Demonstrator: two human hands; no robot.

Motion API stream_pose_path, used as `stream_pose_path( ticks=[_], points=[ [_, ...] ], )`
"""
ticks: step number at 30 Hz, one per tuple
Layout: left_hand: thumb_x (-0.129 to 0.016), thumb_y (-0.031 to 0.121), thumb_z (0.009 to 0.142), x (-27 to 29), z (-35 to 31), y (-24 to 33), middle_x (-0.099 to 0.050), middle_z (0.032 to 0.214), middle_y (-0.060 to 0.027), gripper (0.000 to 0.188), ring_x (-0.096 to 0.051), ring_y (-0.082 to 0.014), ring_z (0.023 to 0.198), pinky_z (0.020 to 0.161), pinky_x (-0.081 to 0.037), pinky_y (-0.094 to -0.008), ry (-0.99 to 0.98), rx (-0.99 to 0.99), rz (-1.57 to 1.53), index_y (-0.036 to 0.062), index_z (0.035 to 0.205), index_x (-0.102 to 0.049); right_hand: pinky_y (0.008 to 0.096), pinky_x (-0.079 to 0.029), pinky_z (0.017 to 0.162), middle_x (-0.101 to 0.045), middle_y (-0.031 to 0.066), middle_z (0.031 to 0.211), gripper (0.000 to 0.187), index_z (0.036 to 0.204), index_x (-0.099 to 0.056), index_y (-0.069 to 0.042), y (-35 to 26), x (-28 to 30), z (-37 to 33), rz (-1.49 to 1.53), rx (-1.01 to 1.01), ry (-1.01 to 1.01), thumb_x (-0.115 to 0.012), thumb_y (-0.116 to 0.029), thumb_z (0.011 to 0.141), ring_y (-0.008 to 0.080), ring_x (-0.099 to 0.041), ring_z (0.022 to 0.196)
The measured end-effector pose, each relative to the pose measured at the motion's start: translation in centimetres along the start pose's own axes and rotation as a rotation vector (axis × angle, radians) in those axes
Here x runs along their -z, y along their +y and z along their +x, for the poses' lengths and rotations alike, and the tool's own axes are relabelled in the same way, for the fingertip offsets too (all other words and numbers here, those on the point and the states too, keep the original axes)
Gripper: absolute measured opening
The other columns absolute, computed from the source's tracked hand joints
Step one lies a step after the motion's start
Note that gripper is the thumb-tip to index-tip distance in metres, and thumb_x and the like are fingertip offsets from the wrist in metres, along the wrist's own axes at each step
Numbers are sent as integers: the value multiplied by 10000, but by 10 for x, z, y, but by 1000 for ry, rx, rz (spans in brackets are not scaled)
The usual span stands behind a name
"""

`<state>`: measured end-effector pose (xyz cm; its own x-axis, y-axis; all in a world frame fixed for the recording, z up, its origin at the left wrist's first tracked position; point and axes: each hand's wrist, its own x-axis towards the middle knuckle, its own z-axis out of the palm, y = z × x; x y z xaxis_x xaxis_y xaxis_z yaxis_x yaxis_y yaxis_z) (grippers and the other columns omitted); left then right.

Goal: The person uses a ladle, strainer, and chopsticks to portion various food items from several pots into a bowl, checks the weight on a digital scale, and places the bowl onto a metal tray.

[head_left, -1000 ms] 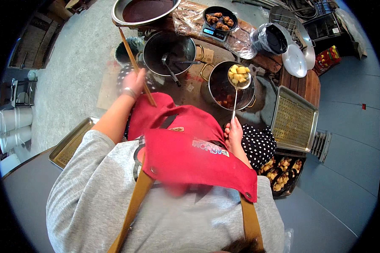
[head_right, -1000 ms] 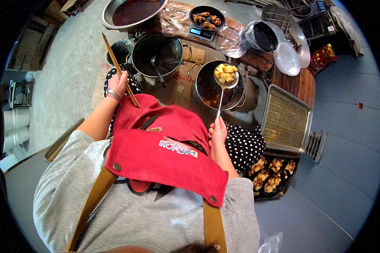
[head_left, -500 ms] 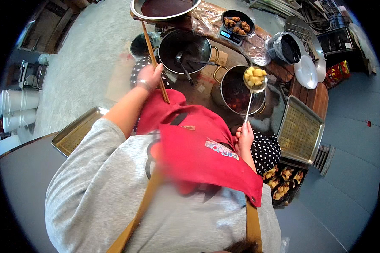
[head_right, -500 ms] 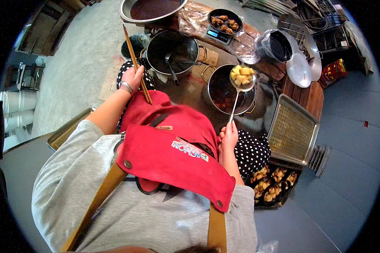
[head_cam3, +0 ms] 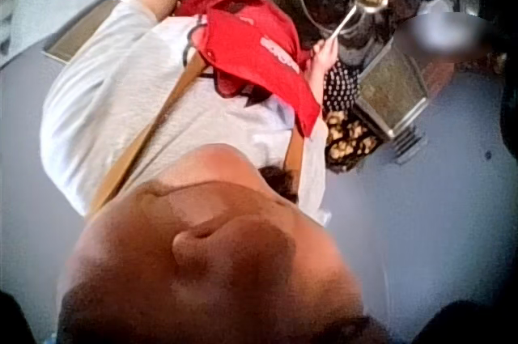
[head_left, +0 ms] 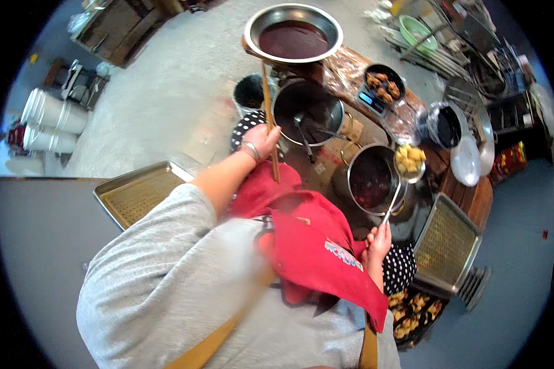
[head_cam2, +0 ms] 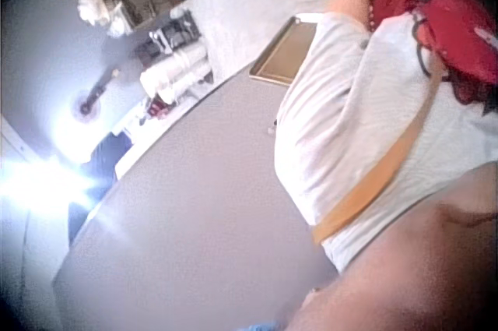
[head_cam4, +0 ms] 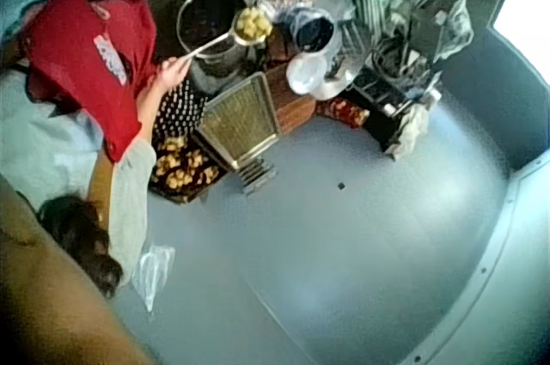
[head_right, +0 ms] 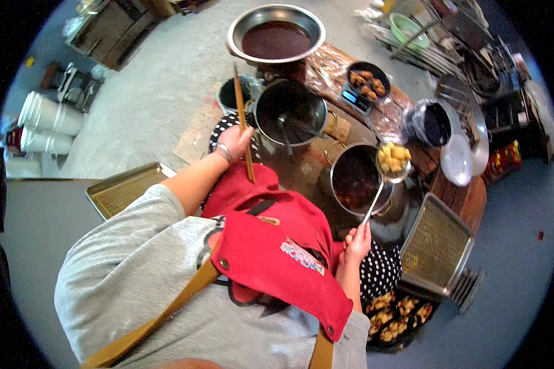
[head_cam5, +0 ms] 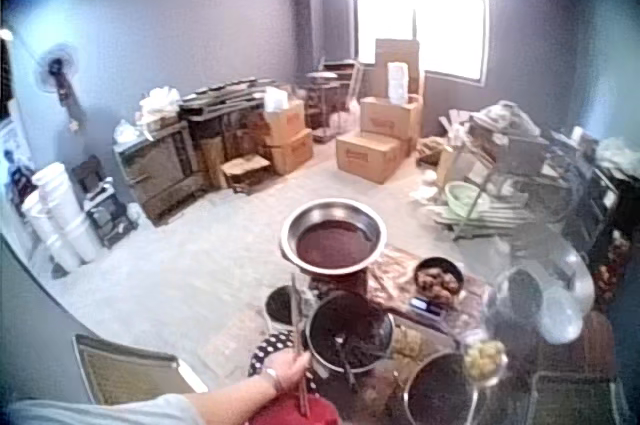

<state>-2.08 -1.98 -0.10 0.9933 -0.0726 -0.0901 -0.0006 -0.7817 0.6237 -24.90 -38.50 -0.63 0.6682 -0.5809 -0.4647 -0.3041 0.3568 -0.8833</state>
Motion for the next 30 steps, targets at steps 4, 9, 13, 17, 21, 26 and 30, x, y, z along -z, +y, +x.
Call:
stream_pose_path(
  ticks=[4, 9, 13, 17, 21, 26, 30],
  points=[
    [-415, 426, 850, 1, 0, 3, -612, 778, -217, 445, -596, -368, 765, 681, -463, -439, -83, 135, -45, 39, 781, -622, 199, -245, 324, -422, -26, 611, 277, 1176, -475, -80, 22, 12, 9, -105, -117, -84, -461, -208, 931, 40, -327, 405],
    [-415, 416, 857, 16, -9, 16, -599, 861, -204, 430, -577, -366, 792, 711, -460, -442, -82, 62, -33, 27, 818, -594, 222, -267, 328, -334, -45, 577, 201, 1076, -478, -128, 20, 6, 0, -145, -272, -70, -447, -259, 926, 49, -305, 428],
    [-436, 411, 848, 32, -28, 6, -620, 805, -202, 449, -595, -359, 808, 731, -467, -428, 11, 42, -44, 9, 790, -628, 228, -258, 309, -336, -41, 576, 231, 1093, -461, -142, 32, -3, 26, -108, -220, -4, -441, -293, 920, 64, -302, 403],
    [-429, 394, 854, 23, -29, 1, -619, 832, -190, 440, -596, -359, 806, 710, -476, -429, 39, 5, 14, 6, 788, -626, 225, -257, 310, -345, -41, 579, 244, 1116, -455, -142, 20, -32, 24, -162, -189, -1, -443, -289, 921, 65, -306, 404],
    [-425, 403, 854, 29, -33, 1, -621, 842, -177, 453, -603, -348, 814, 707, -487, -413, -10, 70, 70, 5, 784, -628, 221, -256, 311, -355, -40, 583, 260, 1138, -450, -142, 13, -47, 26, -188, -175, 2, -445, -284, 921, 65, -309, 405],
    [-431, 425, 837, 22, -20, -3, -628, 854, -165, 454, -612, -337, 793, 703, -491, -414, -8, 47, 157, 24, 817, -645, 216, -255, 312, -366, -39, 587, 280, 1166, -442, -142, 7, -46, 26, -166, -174, 40, -448, -279, 921, 66, -312, 406],
    [-407, 430, 829, 19, -6, -6, -633, 890, -158, 466, -616, -320, 833, 720, -495, -409, -100, 93, 252, 34, 843, -653, 213, -254, 313, -375, -39, 590, 298, 1188, -436, -142, -4, -33, 14, -81, -179, 121, -450, -274, 922, 66, -315, 406]
  ],
)
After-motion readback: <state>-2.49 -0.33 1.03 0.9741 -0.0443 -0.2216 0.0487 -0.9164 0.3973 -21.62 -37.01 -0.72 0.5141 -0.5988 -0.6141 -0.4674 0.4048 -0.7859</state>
